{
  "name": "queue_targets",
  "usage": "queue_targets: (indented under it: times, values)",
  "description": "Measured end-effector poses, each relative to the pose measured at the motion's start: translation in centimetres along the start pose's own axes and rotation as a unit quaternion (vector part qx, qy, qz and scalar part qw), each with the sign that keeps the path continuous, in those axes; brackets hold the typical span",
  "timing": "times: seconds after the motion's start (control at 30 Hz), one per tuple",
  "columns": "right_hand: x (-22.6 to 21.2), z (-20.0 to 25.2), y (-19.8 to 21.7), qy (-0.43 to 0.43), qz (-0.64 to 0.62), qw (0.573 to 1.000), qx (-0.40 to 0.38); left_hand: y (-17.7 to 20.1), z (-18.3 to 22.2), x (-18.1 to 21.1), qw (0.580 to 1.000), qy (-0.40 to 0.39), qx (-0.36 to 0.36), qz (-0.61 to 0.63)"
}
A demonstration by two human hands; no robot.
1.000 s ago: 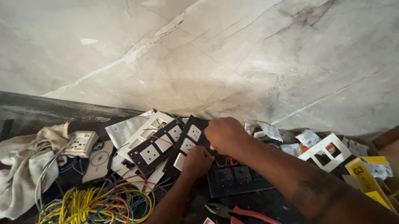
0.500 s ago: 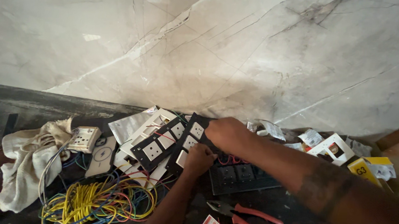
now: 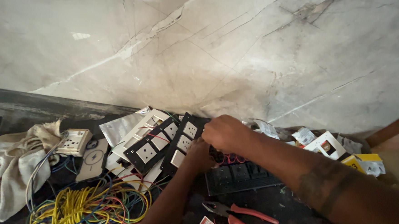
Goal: The person is assembling an electrical switchboard by connecting wires to switches and sockets and stripping wire insulation with pliers.
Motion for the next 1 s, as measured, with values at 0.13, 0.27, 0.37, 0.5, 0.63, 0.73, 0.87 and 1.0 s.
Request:
queue_targets:
  times: [0.13,0.27,0.37,0.5,0.63,0.73,0.87,1.0]
  values:
    - [-0.7,-1.8,0.0,-0.268,-0.030,0.941,-0.203,-0.2,-1.5,-0.5,0.998,-0.043,-0.020,-0.046]
    - [-1.2,-1.8,-0.5,-0.222,-0.043,0.950,-0.216,-0.2,-0.9,-0.4,0.999,0.023,0.002,-0.032]
    - [-1.1,-0.2,1.2,0.122,-0.050,0.987,0.095,-0.4,-1.1,-0.2,0.999,0.023,-0.010,-0.039]
    - [-1.3,-1.5,0.1,0.061,0.085,0.952,-0.289,-0.4,-1.0,-0.1,0.995,-0.069,0.046,-0.049]
    - [-2.2,-2.3,0.2,-0.291,-0.010,0.938,-0.189,0.6,-0.9,0.5,1.000,-0.008,0.026,0.012]
    - [-1.9,-2.7,-0.1,-0.407,-0.054,0.894,-0.179,1.4,-0.7,0.4,1.000,0.009,-0.018,-0.023]
    - [-0.5,-1.5,-0.5,-0.143,0.001,0.968,-0.208,1.4,-0.4,0.6,0.999,0.050,0.003,-0.004]
    - [-0.2,-1.1,-0.5,0.101,0.097,0.945,-0.294,1.2,-0.4,0.7,0.999,0.030,0.014,-0.014]
Point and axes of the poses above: each hand's wrist, its own z-axis away from the middle knuckle, its own y-axis out of the back of the hand, x = y × z, the point moved 2 cm from there along -z, towards the middle knuckle, and after that the axes turned 10 degrees about -z, right-handed, at the moved point
